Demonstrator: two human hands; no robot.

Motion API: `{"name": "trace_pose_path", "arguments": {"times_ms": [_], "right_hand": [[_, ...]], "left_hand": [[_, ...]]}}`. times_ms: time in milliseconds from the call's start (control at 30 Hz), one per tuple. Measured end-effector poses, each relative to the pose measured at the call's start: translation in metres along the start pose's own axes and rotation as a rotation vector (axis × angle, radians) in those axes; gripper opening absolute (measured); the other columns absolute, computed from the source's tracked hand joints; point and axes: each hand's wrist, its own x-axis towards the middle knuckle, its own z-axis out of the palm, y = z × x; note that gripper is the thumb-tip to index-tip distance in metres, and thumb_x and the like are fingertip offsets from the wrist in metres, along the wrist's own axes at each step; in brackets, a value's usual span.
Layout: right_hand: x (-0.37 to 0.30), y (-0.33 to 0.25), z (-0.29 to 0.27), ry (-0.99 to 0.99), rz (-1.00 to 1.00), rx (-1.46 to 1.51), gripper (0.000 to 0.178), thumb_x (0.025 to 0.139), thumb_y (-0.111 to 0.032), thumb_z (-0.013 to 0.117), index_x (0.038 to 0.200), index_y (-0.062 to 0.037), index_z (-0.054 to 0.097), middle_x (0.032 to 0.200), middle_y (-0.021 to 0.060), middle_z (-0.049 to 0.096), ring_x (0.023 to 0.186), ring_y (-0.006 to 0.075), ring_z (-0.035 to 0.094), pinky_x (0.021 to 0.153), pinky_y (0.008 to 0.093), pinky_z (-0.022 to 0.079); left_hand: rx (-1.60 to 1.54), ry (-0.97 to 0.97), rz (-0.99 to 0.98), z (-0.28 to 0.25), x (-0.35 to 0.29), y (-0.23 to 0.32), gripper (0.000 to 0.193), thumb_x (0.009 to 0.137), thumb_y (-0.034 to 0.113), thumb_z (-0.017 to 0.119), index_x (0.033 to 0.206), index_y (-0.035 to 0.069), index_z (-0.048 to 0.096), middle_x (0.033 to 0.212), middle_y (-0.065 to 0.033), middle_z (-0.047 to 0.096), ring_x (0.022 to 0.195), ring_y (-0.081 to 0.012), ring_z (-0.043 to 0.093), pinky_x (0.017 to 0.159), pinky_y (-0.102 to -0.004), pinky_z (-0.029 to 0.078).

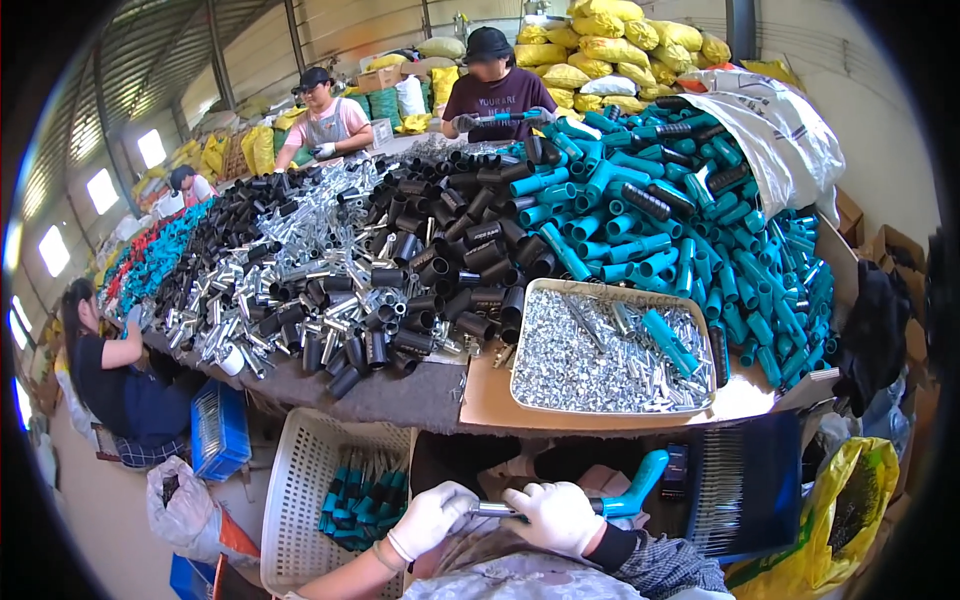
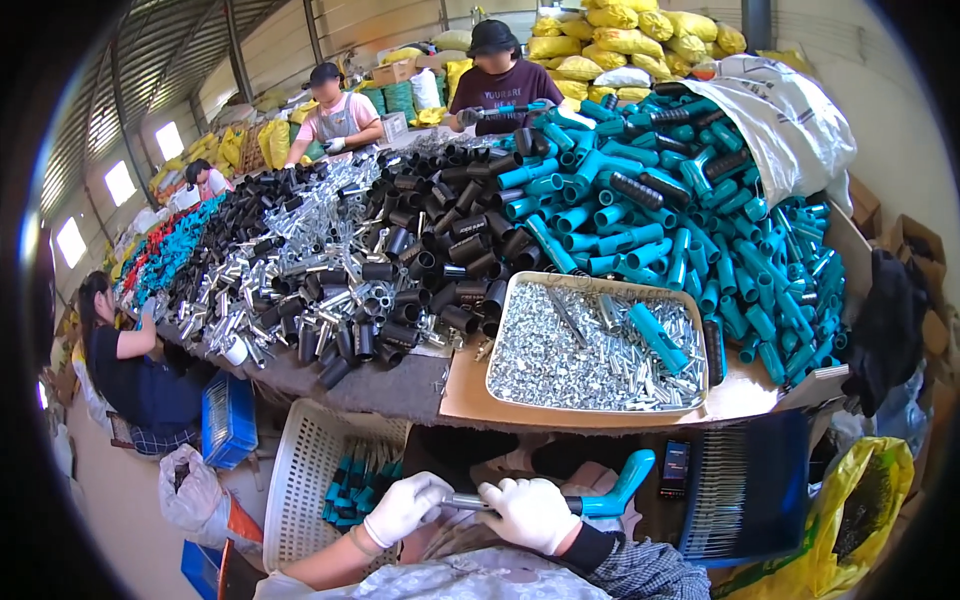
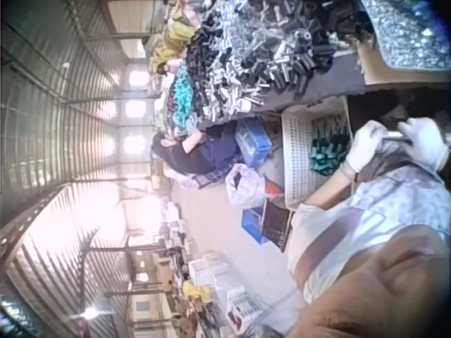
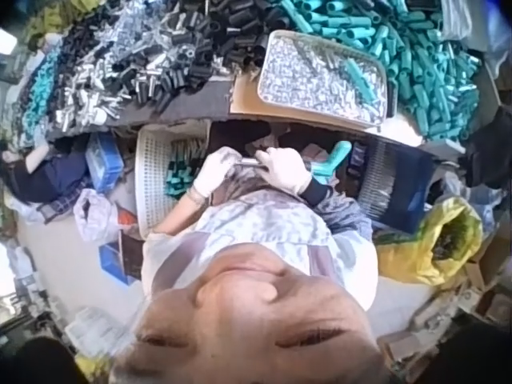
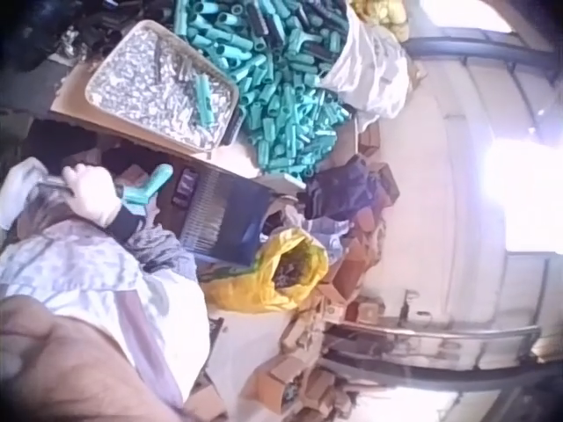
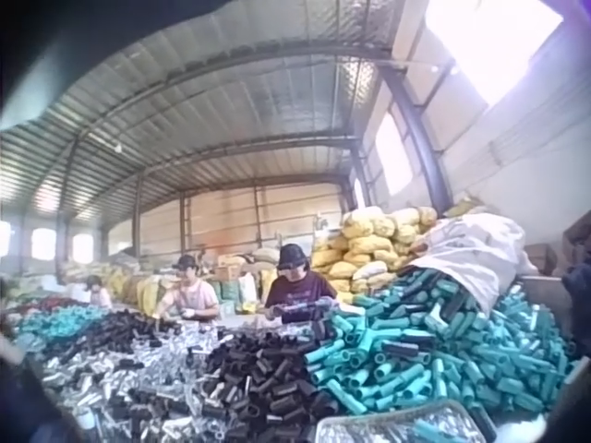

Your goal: Assembling hardware components by fitting plastic handles onto metal parts and sorting them into bins.

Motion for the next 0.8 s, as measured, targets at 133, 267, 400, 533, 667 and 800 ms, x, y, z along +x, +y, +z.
{"name": "trace_pose_path", "arguments": {"times_ms": [133,267,400,533,667,800], "right_hand": [[0.001,0.010,-0.004,-0.069,-0.041,0.208,0.038,0.092,-0.041,0.067,0.109,-0.0077,0.070,0.082,0.0171,0.070,0.075,0.0355,0.071,0.069,0.0480,0.056],[0.006,0.039,0.006,-0.320,-0.120,0.779,0.049,0.092,-0.049,0.070,0.115,-0.0060,0.075,0.099,0.0254,0.072,0.086,0.0403,0.071,0.079,0.0417,0.057],[0.010,0.020,-0.007,-0.138,-0.118,0.469,0.041,0.091,-0.046,0.070,0.111,-0.0105,0.075,0.089,0.0177,0.073,0.083,0.0383,0.071,0.074,0.0449,0.057],[0.006,0.002,-0.016,-0.015,-0.072,0.317,0.034,0.087,-0.040,0.074,0.103,-0.0102,0.075,0.084,0.0169,0.072,0.079,0.0374,0.071,0.070,0.0452,0.057],[0.012,0.016,-0.011,-0.126,-0.098,0.577,0.034,0.086,-0.035,0.076,0.104,-0.0065,0.076,0.080,0.0189,0.071,0.073,0.0372,0.071,0.067,0.0419,0.057],[0.013,0.013,-0.009,-0.097,-0.078,0.598,0.033,0.084,-0.031,0.077,0.105,-0.0053,0.076,0.078,0.0198,0.070,0.071,0.0372,0.071,0.066,0.0412,0.057]], "left_hand": [[-0.080,0.023,0.019,0.005,-0.004,0.006,0.022,0.103,0.021,0.059,0.108,0.002,0.069,0.080,-0.0071,0.066,0.067,-0.0148,0.062,0.063,-0.0281,0.051],[0.447,-0.149,0.618,-0.014,-0.010,0.019,0.027,0.088,0.008,0.062,0.114,0.007,0.070,0.112,-0.0129,0.068,0.102,-0.0353,0.065,0.090,-0.0398,0.054],[0.270,-0.073,0.535,-0.022,-0.007,0.014,0.045,0.084,0.018,0.077,0.126,0.008,0.066,0.119,-0.0141,0.068,0.110,-0.0354,0.065,0.093,-0.0404,0.053],[0.131,-0.173,0.071,-0.027,-0.002,0.013,0.033,0.095,0.018,0.068,0.125,0.006,0.066,0.103,-0.0128,0.074,0.095,-0.0289,0.073,0.085,-0.0372,0.057],[0.262,-0.012,0.544,-0.015,-0.008,0.015,0.023,0.089,0.008,0.066,0.112,0.009,0.070,0.108,-0.0110,0.067,0.099,-0.0325,0.066,0.089,-0.0402,0.055],[0.345,0.019,0.642,-0.020,-0.006,0.024,0.040,0.082,0.014,0.075,0.121,0.009,0.066,0.118,-0.0117,0.063,0.109,-0.0334,0.063,0.094,-0.0416,0.053]]}}
